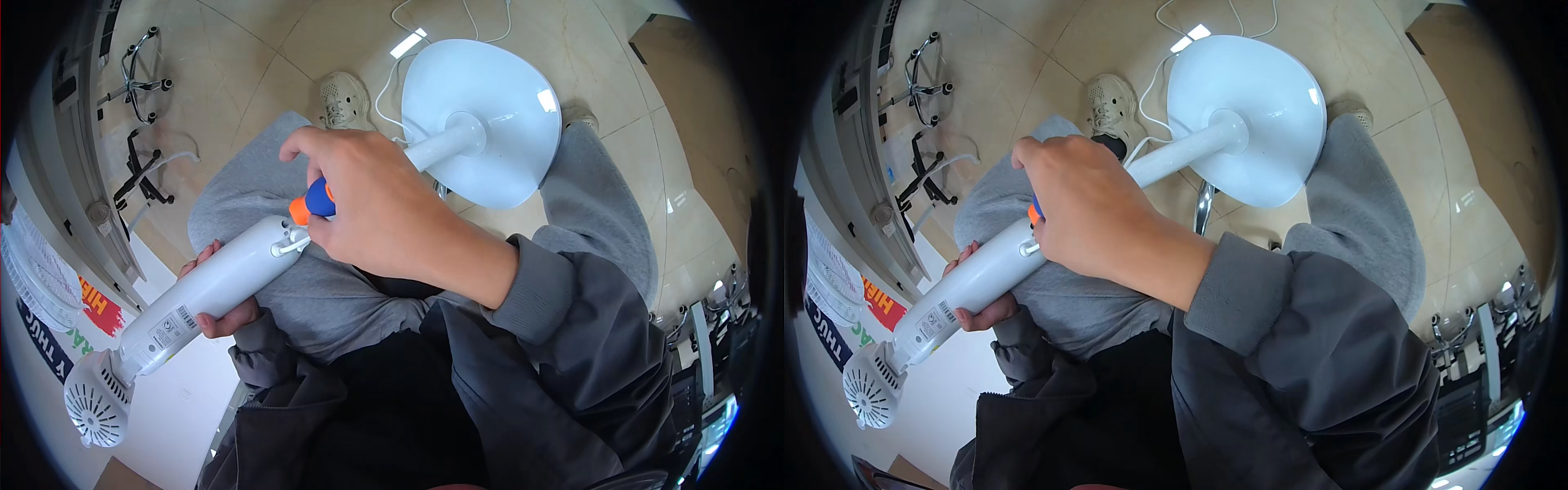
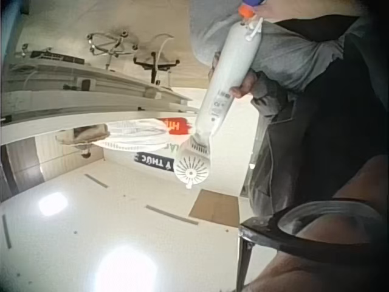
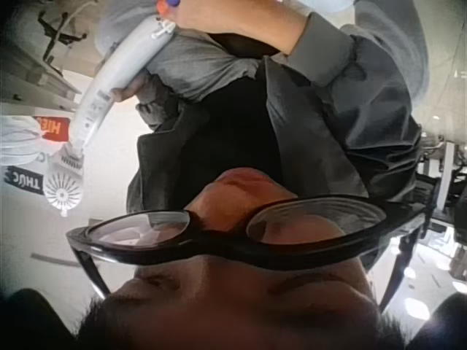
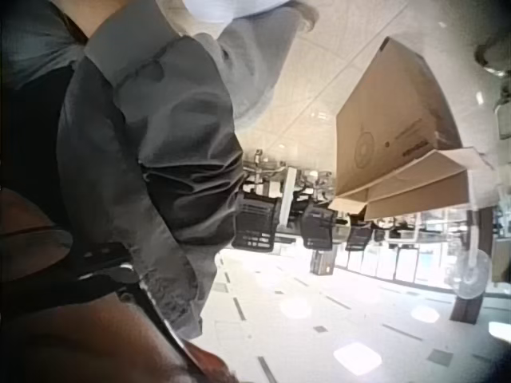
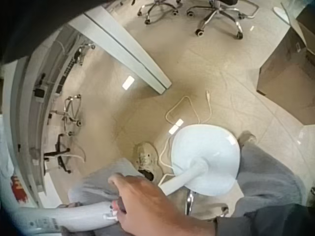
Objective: The person disassembles an electric fan by loosening screws with a screwdriver, pulling out the power cord, and separating the motor assembly and pole.
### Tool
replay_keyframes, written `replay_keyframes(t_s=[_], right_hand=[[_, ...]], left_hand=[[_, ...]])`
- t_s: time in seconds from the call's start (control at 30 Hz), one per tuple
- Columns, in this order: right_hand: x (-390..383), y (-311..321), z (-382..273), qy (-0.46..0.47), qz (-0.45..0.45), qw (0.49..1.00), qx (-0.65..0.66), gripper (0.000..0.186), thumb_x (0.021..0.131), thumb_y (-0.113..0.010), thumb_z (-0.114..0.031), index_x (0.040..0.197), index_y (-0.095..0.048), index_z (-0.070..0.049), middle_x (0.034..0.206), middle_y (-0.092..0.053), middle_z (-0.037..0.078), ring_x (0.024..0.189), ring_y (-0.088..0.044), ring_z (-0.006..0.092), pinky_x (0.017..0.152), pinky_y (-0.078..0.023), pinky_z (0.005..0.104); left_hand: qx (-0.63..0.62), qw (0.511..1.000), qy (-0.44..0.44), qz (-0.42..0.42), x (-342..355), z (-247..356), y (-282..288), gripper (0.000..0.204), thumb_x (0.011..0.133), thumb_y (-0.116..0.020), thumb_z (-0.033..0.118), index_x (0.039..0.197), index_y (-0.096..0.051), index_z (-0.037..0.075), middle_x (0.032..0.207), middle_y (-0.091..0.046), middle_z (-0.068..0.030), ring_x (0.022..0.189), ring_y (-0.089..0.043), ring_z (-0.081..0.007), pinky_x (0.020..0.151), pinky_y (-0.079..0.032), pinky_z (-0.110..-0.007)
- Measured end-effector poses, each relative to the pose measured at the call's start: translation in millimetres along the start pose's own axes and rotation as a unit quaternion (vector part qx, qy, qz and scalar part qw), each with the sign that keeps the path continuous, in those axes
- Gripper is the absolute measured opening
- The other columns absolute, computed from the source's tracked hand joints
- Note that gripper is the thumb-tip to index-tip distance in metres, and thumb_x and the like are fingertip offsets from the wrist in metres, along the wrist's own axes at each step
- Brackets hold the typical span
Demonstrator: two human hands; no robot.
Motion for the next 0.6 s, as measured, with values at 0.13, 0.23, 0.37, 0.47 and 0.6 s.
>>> replay_keyframes(t_s=[0.13, 0.23, 0.37, 0.47, 0.6], right_hand=[[1, 7, -9, 0.034, 0.048, 0.998, -0.031, 0.034, 0.077, -0.079, -0.014, 0.102, -0.067, 0.005, 0.079, -0.071, 0.019, 0.081, -0.07, 0.0384, 0.077, -0.056, 0.0448], [-1, 2, -3, -0.013, 0.008, 0.999, -0.045, 0.028, 0.079, -0.078, -0.013, 0.099, -0.068, 0.004, 0.078, -0.07, 0.02, 0.081, -0.069, 0.0381, 0.075, -0.055, 0.0463], [-5, 1, -3, -0.006, 0.008, 1.0, -0.008, 0.02, 0.078, -0.077, -0.008, 0.093, -0.07, 0.003, 0.081, -0.07, 0.022, 0.083, -0.068, 0.0386, 0.076, -0.055, 0.0463], [-7, 3, -4, 0.079, 0.049, 0.995, -0.026, 0.023, 0.073, -0.078, -0.004, 0.093, -0.069, 0.002, 0.083, -0.068, 0.022, 0.084, -0.067, 0.0387, 0.076, -0.054, 0.046], [-9, 3, -5, 0.07, 0.049, 0.996, -0.026, 0.023, 0.07, -0.078, -0.001, 0.089, -0.066, 0.003, 0.084, -0.065, 0.02, 0.086, -0.066, 0.038, 0.076, -0.053, 0.046]], left_hand=[[-0.01, 1.0, -0.006, 0.014, 1, 2, -2, 0.088, 0.079, -0.047, 0.056, 0.13, -0.038, -0.015, 0.109, -0.065, -0.0386, 0.11, -0.065, -0.0478, 0.105, -0.049, -0.054], [-0.014, 1.0, -0.009, 0.026, 2, 2, 1, 0.086, 0.079, -0.046, 0.056, 0.129, -0.04, -0.014, 0.108, -0.065, -0.038, 0.108, -0.065, -0.0481, 0.104, -0.05, -0.055], [-0.039, 0.999, -0.02, 0.03, -1, -1, 8, 0.086, 0.08, -0.044, 0.058, 0.129, -0.039, -0.013, 0.108, -0.065, -0.038, 0.105, -0.065, -0.0487, 0.102, -0.05, -0.056], [-0.019, 0.999, -0.02, 0.031, -2, 2, 1, 0.086, 0.081, -0.043, 0.059, 0.128, -0.04, -0.012, 0.106, -0.066, -0.0372, 0.105, -0.065, -0.0483, 0.101, -0.05, -0.056], [-0.013, 0.999, -0.001, 0.05, -5, 0, 3, 0.086, 0.08, -0.045, 0.06, 0.126, -0.042, -0.012, 0.103, -0.067, -0.0349, 0.103, -0.067, -0.046, 0.1, -0.052, -0.054]])
Point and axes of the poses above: each hand's wrist, its own x-axis towards the middle knuckle, its own y-axis out of the back of the hand, z = x × y, the point moved 7 cm from there along x, towards the middle knuckle
